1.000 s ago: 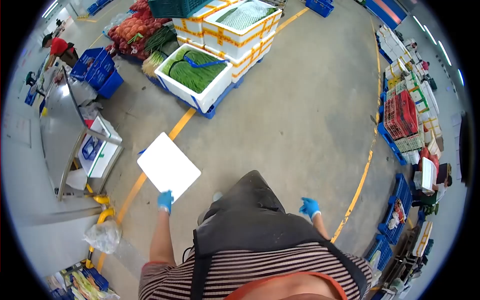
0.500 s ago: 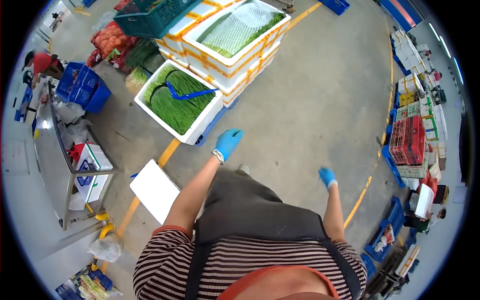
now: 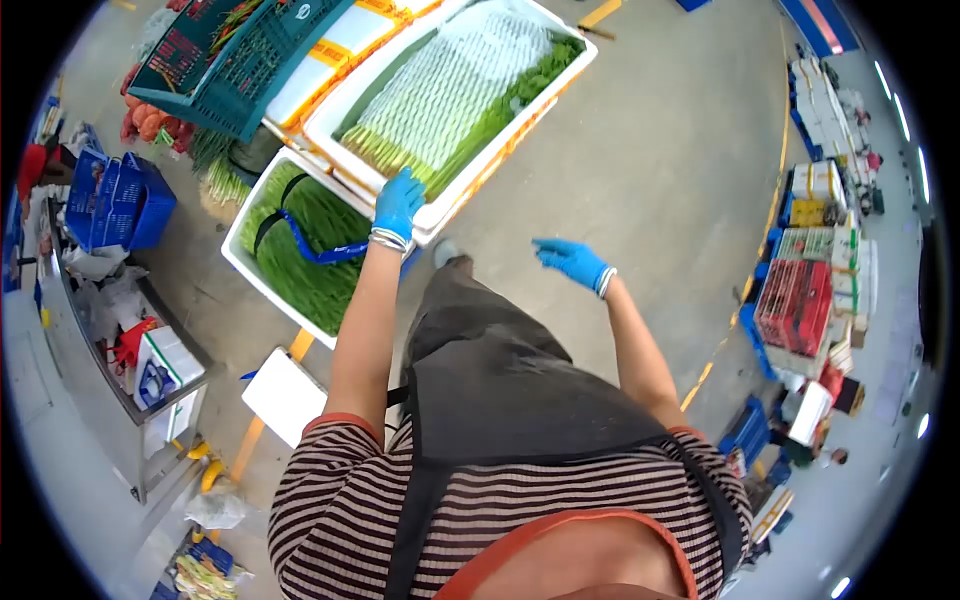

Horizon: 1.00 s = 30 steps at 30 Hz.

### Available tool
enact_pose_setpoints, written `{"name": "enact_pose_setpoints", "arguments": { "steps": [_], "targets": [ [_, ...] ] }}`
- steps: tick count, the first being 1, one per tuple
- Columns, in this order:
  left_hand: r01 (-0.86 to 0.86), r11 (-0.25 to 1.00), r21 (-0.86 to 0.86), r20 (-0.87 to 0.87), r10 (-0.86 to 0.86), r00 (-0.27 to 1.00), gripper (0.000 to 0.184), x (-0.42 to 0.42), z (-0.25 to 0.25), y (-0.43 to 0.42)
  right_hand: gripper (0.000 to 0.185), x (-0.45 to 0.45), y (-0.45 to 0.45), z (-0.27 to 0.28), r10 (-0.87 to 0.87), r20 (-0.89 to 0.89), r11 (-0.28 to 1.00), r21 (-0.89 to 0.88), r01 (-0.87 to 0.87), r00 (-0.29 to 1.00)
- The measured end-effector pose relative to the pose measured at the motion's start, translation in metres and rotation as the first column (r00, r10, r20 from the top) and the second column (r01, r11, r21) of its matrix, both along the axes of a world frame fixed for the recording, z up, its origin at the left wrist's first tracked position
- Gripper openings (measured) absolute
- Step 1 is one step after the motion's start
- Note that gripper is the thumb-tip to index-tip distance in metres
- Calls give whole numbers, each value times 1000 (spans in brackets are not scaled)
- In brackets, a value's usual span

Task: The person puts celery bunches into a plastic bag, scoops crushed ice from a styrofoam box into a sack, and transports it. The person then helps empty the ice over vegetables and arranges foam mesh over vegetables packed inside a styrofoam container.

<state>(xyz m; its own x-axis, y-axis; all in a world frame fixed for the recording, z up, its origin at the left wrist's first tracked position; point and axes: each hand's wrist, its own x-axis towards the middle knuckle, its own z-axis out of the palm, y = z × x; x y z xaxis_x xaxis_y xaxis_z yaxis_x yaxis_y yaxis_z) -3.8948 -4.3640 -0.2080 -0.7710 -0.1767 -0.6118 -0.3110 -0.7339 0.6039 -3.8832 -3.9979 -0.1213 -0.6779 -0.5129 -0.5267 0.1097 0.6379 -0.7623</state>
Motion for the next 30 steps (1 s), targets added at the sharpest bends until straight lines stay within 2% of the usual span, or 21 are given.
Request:
{"name": "enact_pose_setpoints", "arguments": {
  "steps": [1, 2, 3, 5, 6, 8, 10, 12, 13, 14, 15, 16, 17, 20, 21, 22, 24, 27, 28, 29, 30],
  "targets": [
    [-61, 998, 26, 93, 59, 994, 55, -31, -11, -7, 45, -19, -5, 10, 12, 87, 1000, 17, -14, 996],
    [-34, 999, 42, 205, 24, 978, 66, -60, -52, -20, 45, -45, -5, 10, -12, 83, 1000, -5, 12, 996],
    [-80, 997, -12, 234, 81, 969, 73, -77, -57, -20, 45, -66, -2, 8, -44, 86, 999, -29, 47, 995],
    [-145, 987, -65, 396, 159, 904, 61, -109, -86, -19, 46, -118, -2, 5, -171, 23, 985, -15, 171, 985],
    [-133, 983, -130, 446, 178, 877, 63, -123, -103, -19, 47, -145, -3, 1, -172, -88, 984, -50, 169, 981],
    [-102, 963, -248, 534, 224, 815, 67, -148, -138, -16, 49, -202, -23, 17, -148, -175, 988, 19, 154, 973],
    [-180, 924, -339, 531, 345, 774, 64, -160, -175, -6, 53, -257, -46, 17, -138, -252, 989, 22, 148, 958],
    [-233, 895, -381, 494, 410, 767, 59, -164, -168, 8, 58, -321, -68, 2, -155, -282, 986, 10, 165, 947],
    [-253, 890, -380, 455, 418, 786, 55, -163, -132, 10, 59, -363, -76, -22, -179, -328, 984, -36, 177, 928],
    [-268, 886, -378, 420, 423, 803, 51, -162, -111, 15, 57, -395, -93, -20, -260, -277, 965, -58, 255, 925],
    [-426, 874, -231, 312, 482, 819, 38, -159, -127, 15, 56, -440, -101, -46, -291, -268, 957, -78, 280, 919],
    [-362, 892, -272, 387, 446, 807, 31, -155, -122, 14, 61, -487, -105, -80, -265, -292, 964, -92, 249, 919],
    [-295, 905, -308, 462, 413, 785, 26, -155, -110, 11, 70, -518, -118, -86, -274, -280, 955, 32, 294, 920],
    [-312, 849, -427, 485, 506, 713, 28, -168, -81, 23, 90, -568, -155, -138, -476, -215, 873, 1, 488, 853],
    [-300, 865, -403, 501, 483, 718, 30, -173, -75, 23, 93, -583, -166, -156, -392, -157, 904, 113, 411, 906],
    [-286, 882, -376, 517, 455, 725, 31, -177, -71, 24, 96, -577, -185, -162, -289, -339, 900, 222, 375, 895],
    [-266, 919, -292, 536, 387, 750, 31, -182, -74, 25, 79, -541, -220, -150, 64, -663, 833, 447, 327, 746],
    [-371, 864, -339, 406, 490, 771, 37, -217, -58, 46, 48, -507, -234, -149, 181, -747, 882, 411, 230, 640],
    [-385, 868, -315, 267, 470, 841, 46, -212, -78, 49, 35, -503, -227, -146, 194, -753, 923, 357, 143, 629],
    [-374, 858, -351, 259, 473, 842, 44, -213, -75, 50, 22, -502, -211, -144, 206, -757, 952, 301, 52, 620],
    [-365, 848, -384, 250, 476, 843, 42, -220, -65, 53, 19, -496, -195, -139, 187, -730, 968, 250, 2, 657]
  ]
}}
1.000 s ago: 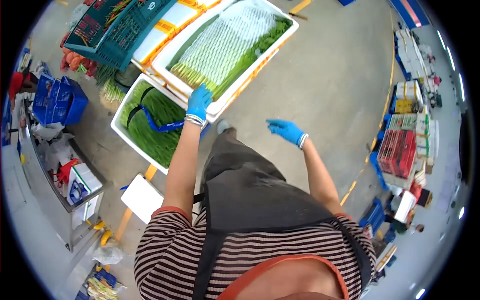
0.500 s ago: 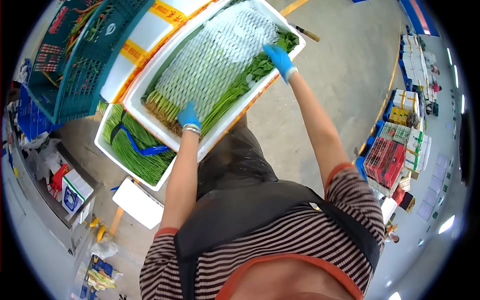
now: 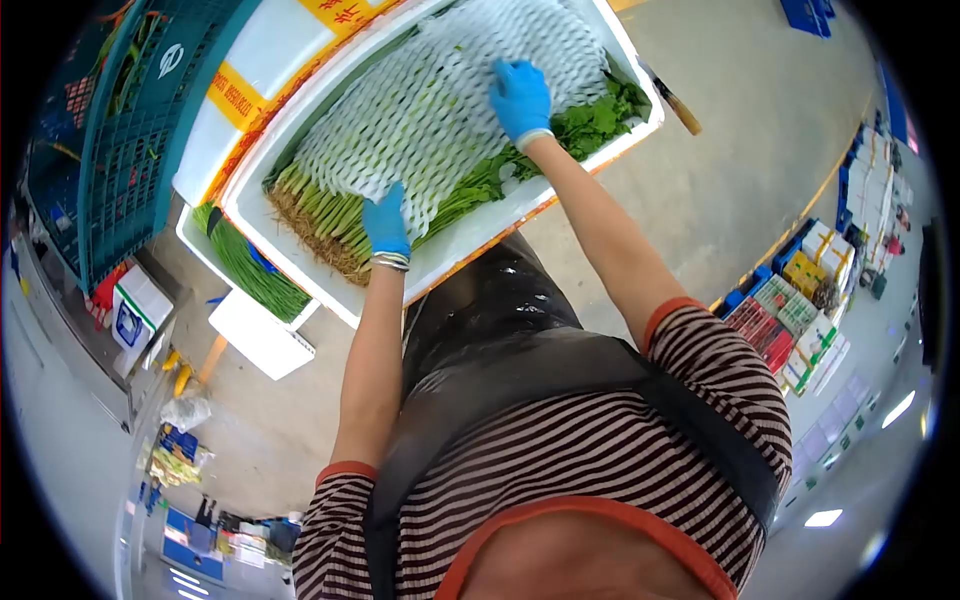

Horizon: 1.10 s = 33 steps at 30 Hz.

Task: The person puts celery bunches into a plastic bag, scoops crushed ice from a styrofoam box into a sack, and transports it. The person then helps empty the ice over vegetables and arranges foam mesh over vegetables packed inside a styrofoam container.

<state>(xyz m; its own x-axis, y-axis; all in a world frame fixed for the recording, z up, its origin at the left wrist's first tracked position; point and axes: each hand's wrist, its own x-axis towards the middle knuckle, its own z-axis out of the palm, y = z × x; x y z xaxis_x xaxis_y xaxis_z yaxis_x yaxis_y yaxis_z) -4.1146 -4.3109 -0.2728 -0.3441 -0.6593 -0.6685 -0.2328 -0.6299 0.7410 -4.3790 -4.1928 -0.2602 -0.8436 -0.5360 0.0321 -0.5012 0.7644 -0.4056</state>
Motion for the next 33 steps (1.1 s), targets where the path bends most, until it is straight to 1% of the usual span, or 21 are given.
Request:
{"name": "enact_pose_setpoints", "arguments": {
  "steps": [2, 3, 5, 6, 9, 10, 12, 13, 14, 17, 18, 21, 23, 25, 27, 28, 29, 30, 31, 32, 33],
  "targets": [
    [33, 999, -37, 36, -32, 999, 39, -16, 35, 1, 16, 5, 38, 0, 88, 100, 996, -29, -85, 991],
    [149, 960, -235, 68, -137, 988, 38, -14, 49, 1, 15, 11, 58, -1, 132, 150, 991, -2, -133, 980],
    [371, 735, -568, 192, -319, 928, 38, -3, 67, 6, 11, 31, 89, 14, 209, 309, 978, -67, -198, 928],
    [419, 625, -659, 243, -350, 905, 33, 4, 70, 8, 10, 38, 96, 23, 255, 329, 964, -20, -264, 909],
    [664, 347, -663, 390, -597, 701, 21, 48, 55, 20, 10, 43, 96, 50, 348, 423, 896, 113, -429, 837],
    [770, 360, -527, 448, -652, 611, 14, 61, 41, 27, 11, 40, 88, 49, 353, 469, 869, 156, -469, 810],
    [773, 359, -523, 502, -604, 619, 9, 70, 32, 37, 15, 42, 80, 27, 440, 490, 808, 149, -570, 752],
    [774, 356, -524, 530, -575, 623, 7, 71, 32, 37, 24, 51, 70, 25, 453, 519, 758, 204, -619, 725],
    [673, 372, -639, 484, -486, 728, 5, 56, 44, 36, 32, 62, 62, 19, 440, 519, 740, 252, -624, 733],
    [668, 132, -733, 634, -224, 740, 7, 55, 38, 30, 55, 92, 56, 19, 453, 593, 681, 252, -687, 666],
    [770, 254, -585, 690, -344, 637, 14, 59, 46, 27, 58, 99, 62, 20, 463, 620, 717, 158, -679, 633],
    [902, 291, -321, 629, -646, 432, 12, 54, 60, 24, 58, 67, 31, 80, 388, 788, 577, 198, -792, 479],
    [951, 244, -191, 530, -789, 309, 16, 47, 80, 38, 60, 45, 3, 118, 375, 639, 757, 207, -620, 672],
    [873, 248, -420, 411, -806, 427, 22, 59, 72, 72, 72, 17, -32, 139, 612, 346, 734, 85, -673, 711],
    [682, 130, -719, 412, -711, 570, 25, 44, 88, 83, 90, 3, -64, 148, 852, 9, 522, 62, -850, 524],
    [648, 102, -755, 430, -669, 606, 25, 39, 100, 79, 99, 1, -65, 129, 891, 138, 433, 24, -901, 432],
    [620, 65, -782, 455, -619, 640, 26, 39, 109, 72, 101, 0, -62, 115, 827, 460, 379, -29, -925, 324],
    [770, 289, -570, 431, -693, 579, 30, 57, 87, 76, 102, 7, -52, 93, 746, 607, 283, 85, -955, 275],
    [827, 479, -293, 374, -739, 560, 35, 78, 61, 74, 99, 13, -32, 72, 772, 606, 259, -25, -965, 192],
    [652, 712, -262, 337, -565, 753, 37, 85, 60, 63, 97, 28, -14, 75, 923, 336, 168, 82, -982, 186],
    [410, 879, -242, 298, -335, 894, 40, 94, 60, 55, 94, 39, -13, 86, 895, 411, 148, 93, -985, 173]
  ]
}}
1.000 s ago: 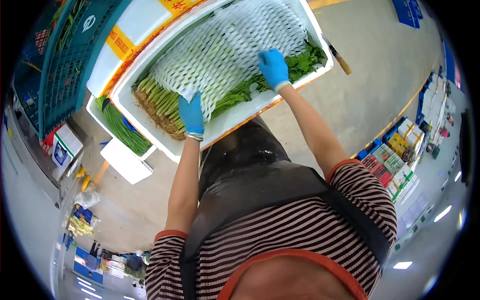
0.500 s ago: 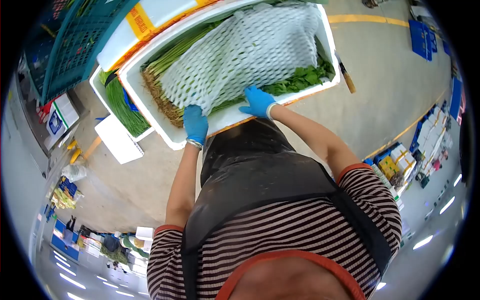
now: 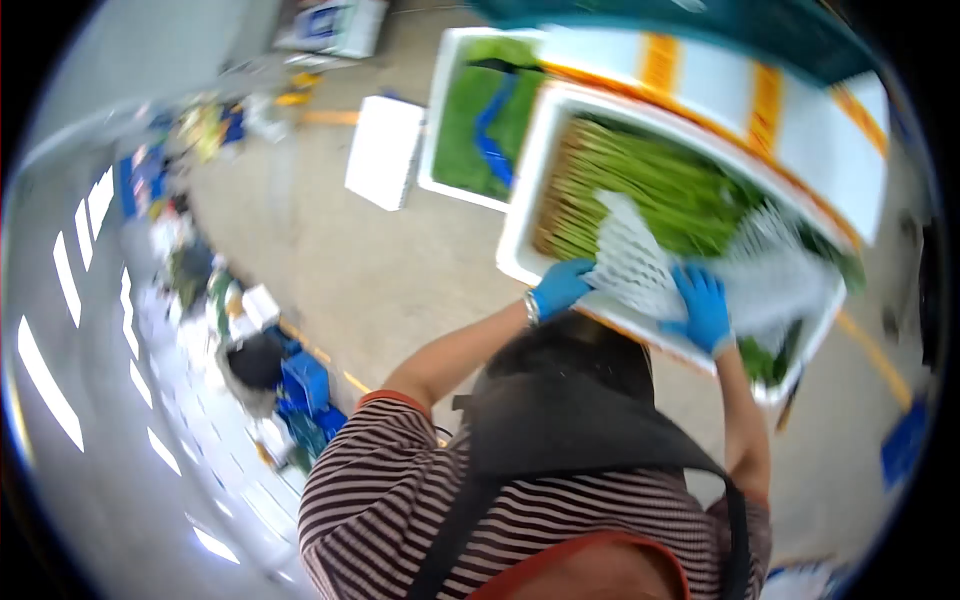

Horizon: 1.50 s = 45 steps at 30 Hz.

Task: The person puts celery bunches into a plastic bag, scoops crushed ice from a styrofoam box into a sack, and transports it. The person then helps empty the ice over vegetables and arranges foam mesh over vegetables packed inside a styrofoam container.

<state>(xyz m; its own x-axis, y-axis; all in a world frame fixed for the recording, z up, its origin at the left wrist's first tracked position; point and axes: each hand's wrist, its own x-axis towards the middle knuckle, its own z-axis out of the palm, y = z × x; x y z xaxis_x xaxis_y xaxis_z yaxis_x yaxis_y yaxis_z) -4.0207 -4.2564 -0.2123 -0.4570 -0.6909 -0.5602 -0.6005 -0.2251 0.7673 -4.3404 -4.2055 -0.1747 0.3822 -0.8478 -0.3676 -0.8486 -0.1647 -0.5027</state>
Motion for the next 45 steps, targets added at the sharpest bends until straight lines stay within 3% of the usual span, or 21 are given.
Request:
{"name": "enact_pose_setpoints", "arguments": {
  "steps": [2, 3, 4, 6, 9, 10, 12, 14, 16, 21, 22, 23, 24, 25, 26, 28, 29, 31, 37, 40, 45],
  "targets": [
    [-83, 995, -60, 148, 91, 985, 41, 24, 12, -21, 82, 21, 39, -26, -189, 10, 982, -22, 189, 982],
    [-88, 985, -147, 157, 111, 981, 42, 34, 15, -19, 73, 34, 41, -10, -141, -109, 965, 205, 161, 984],
    [-78, 970, -229, 160, 116, 980, 43, 44, 19, -18, 60, 29, 85, -66, -227, 97, 973, 59, 222, 969],
    [161, 820, -550, 489, 159, 858, 43, 20, 85, -32, 45, 24, 81, -67, -284, 76, 954, 118, 274, 956],
    [191, 677, -711, 176, -92, 980, 38, -6, 114, -24, 43, -16, 54, -80, -413, 74, 899, 191, 393, 908],
    [271, 632, -726, 117, -275, 954, 37, -15, 114, -15, 45, -30, 27, -66, -376, -134, 896, 200, 397, 917],
    [491, 852, -181, 176, -463, 869, 30, -51, 135, -12, 31, -90, 2, -70, -469, -124, 881, -134, 453, 875],
    [603, 782, -161, 287, -547, 786, 29, -64, 77, 1, 47, -115, -45, -14, -505, 122, 776, -370, 511, 855],
    [610, 792, -1, 345, -572, 744, 30, -76, 25, 1, 62, -106, -82, 61, -485, -354, 872, -258, 415, 799],
    [674, 683, 281, 382, -724, 575, 39, -97, -69, 4, 53, -57, -69, 96, -307, -73, 792, -572, 212, 949],
    [631, 734, 250, 417, -670, 615, 35, -97, -75, 11, 39, -61, -32, 61, -452, -14, 804, -439, 400, 892],
    [600, 771, 215, 438, -625, 646, 32, -101, -83, 18, 25, -52, -7, 47, -676, 188, 721, -30, 692, 712],
    [777, 630, -12, 453, -689, 566, 29, -101, -167, 51, 22, -49, 22, 23, -603, 130, 795, 27, 606, 787],
    [654, 747, -117, 470, -538, 699, 26, -92, -131, 43, 20, -45, 49, -3, -514, 83, 857, 87, 507, 854],
    [692, 693, -199, 403, -586, 703, 28, -89, -213, 76, 21, -41, 74, -30, -414, 52, 903, 149, 402, 909],
    [698, 688, -200, 306, -633, 711, 32, -92, -157, 46, 29, -44, 105, -78, -269, -235, 899, 286, 331, 934],
    [685, 681, -259, 248, -638, 728, 35, -95, -166, 49, 43, -37, 91, -58, -529, -241, 688, 440, 577, 814],
    [520, 827, 212, 328, -562, 759, 53, -108, -111, 19, 42, -43, 91, -72, -639, -249, 592, 445, 672, 727],
    [482, 738, 472, 300, -649, 700, 54, -141, -80, 19, 28, -9, 80, -45, -687, -247, 630, 267, 730, 683],
    [538, 783, 313, 85, -587, 805, 53, -169, -40, 23, 29, 9, 87, -77, -740, -153, 581, 346, 737, 655],
    [230, 904, 361, 376, -366, 851, 46, -180, -77, 45, 48, 37, 54, -93, -654, -280, 550, 462, 696, 703]
  ]
}}
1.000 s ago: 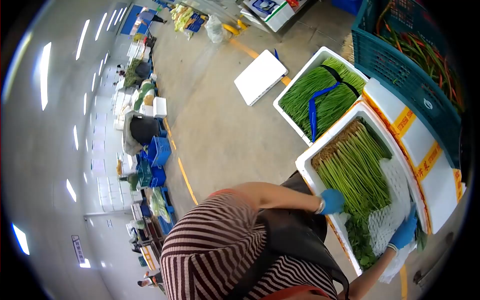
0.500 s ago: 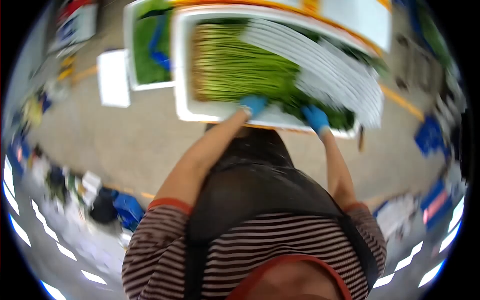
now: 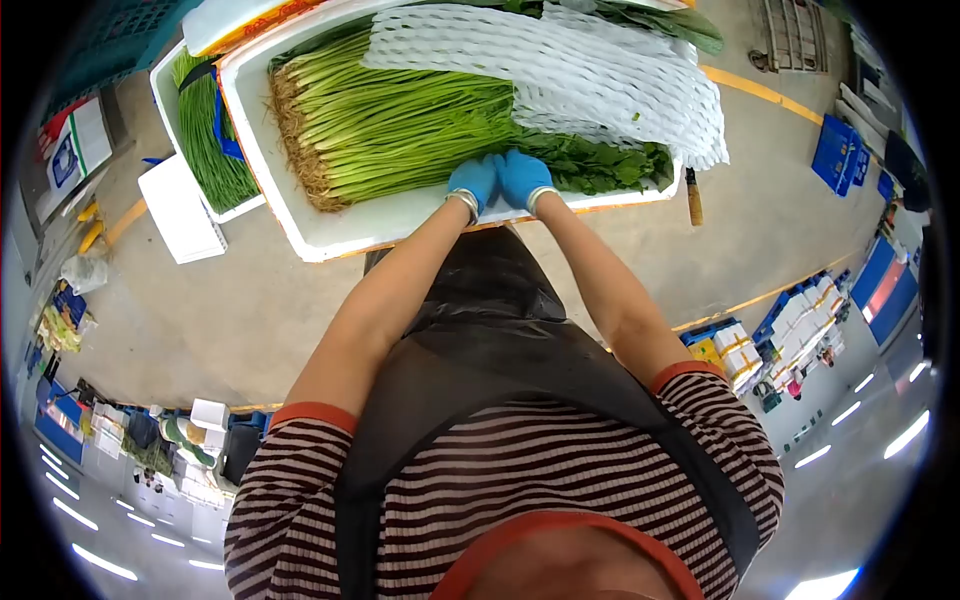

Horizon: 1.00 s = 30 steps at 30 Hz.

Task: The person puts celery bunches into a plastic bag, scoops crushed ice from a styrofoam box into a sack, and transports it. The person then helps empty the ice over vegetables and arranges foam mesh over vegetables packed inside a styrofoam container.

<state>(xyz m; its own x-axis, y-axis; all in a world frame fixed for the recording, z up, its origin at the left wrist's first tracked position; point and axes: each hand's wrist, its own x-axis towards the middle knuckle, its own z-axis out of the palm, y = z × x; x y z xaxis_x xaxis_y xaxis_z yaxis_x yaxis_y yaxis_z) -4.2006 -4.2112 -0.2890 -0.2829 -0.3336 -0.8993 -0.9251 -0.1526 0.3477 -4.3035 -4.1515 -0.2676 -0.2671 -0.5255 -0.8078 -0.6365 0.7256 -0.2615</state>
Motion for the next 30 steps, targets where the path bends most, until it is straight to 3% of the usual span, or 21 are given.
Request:
{"name": "enact_pose_setpoints", "arguments": {
  "steps": [3, 4, 7, 10, 12, 15, 16, 17, 19, 20, 21, 23, 24, 27, 28, 29, 30],
  "targets": [
    [50, 999, 6, -168, -48, 985, 51, 10, -21, 0, 47, 16, -12, 9, -157, -66, 984, 71, 162, 985],
    [-54, 994, 94, -149, 68, 987, 52, 9, -19, -1, 49, 19, -10, 4, -164, -74, 984, 53, 168, 984],
    [182, 979, -96, -214, -199, 956, 43, 23, -59, 10, 47, 23, -7, -6, -215, -30, 977, -22, 214, 976],
    [18, 997, -80, -207, -34, 978, 32, 23, -50, 12, 45, 31, -5, -4, -317, -36, 948, -20, 317, 948],
    [-117, 993, -6, -264, 111, 958, 26, 26, -79, 28, 42, 38, -9, 4, -453, -53, 890, -76, 449, 890],
    [-403, 900, 165, -360, 436, 825, 21, 30, -121, 58, 37, 41, -4, -2, -643, 47, 753, -146, 642, 765],
    [-560, 753, 344, -314, 655, 688, 20, 26, -99, 50, 35, 44, -1, -4, -694, 105, 696, -155, 701, 713],
    [-668, 529, 522, -187, 836, 516, 20, 23, -72, 42, 33, 47, -4, 10, -708, 167, 656, -204, 726, 686],
    [-718, 111, 688, 92, 967, 238, 19, 19, -20, 23, 30, 50, -18, 52, -717, 296, 560, -296, 774, 632],
    [-702, -17, 712, 185, 969, 164, 19, 19, 6, 10, 31, 60, 2, 27, -643, 316, 574, -404, 713, 697],
    [-691, -69, 720, 230, 963, 144, 19, 17, 39, -7, 32, 62, 0, 37, -561, 252, 602, -529, 597, 789],
    [-669, -173, 723, 322, 941, 105, 22, 21, 87, -31, 34, 69, -9, 89, -393, 80, 606, -727, 324, 916],
    [-590, -219, 777, 373, 916, 151, 23, 33, 76, -34, 36, 68, -14, 113, -327, 139, 624, -711, 324, 935],
    [-441, -217, 871, 322, 930, 178, 22, 62, 73, -48, 46, 46, -31, 163, -149, 296, 679, -663, 315, 944],
    [-485, -201, 851, 307, 940, 149, 28, 61, 87, -56, 50, 33, -32, 170, -107, 341, 701, -640, 314, 934],
    [-439, -157, 884, 266, 943, 199, 29, 62, 92, -64, 54, 19, -33, 179, -66, 387, 724, -616, 311, 920],
    [-392, -114, 913, 223, 944, 245, 31, 64, 94, -71, 61, -5, -45, 191, 7, 207, 725, -675, 138, 978]
  ]
}}
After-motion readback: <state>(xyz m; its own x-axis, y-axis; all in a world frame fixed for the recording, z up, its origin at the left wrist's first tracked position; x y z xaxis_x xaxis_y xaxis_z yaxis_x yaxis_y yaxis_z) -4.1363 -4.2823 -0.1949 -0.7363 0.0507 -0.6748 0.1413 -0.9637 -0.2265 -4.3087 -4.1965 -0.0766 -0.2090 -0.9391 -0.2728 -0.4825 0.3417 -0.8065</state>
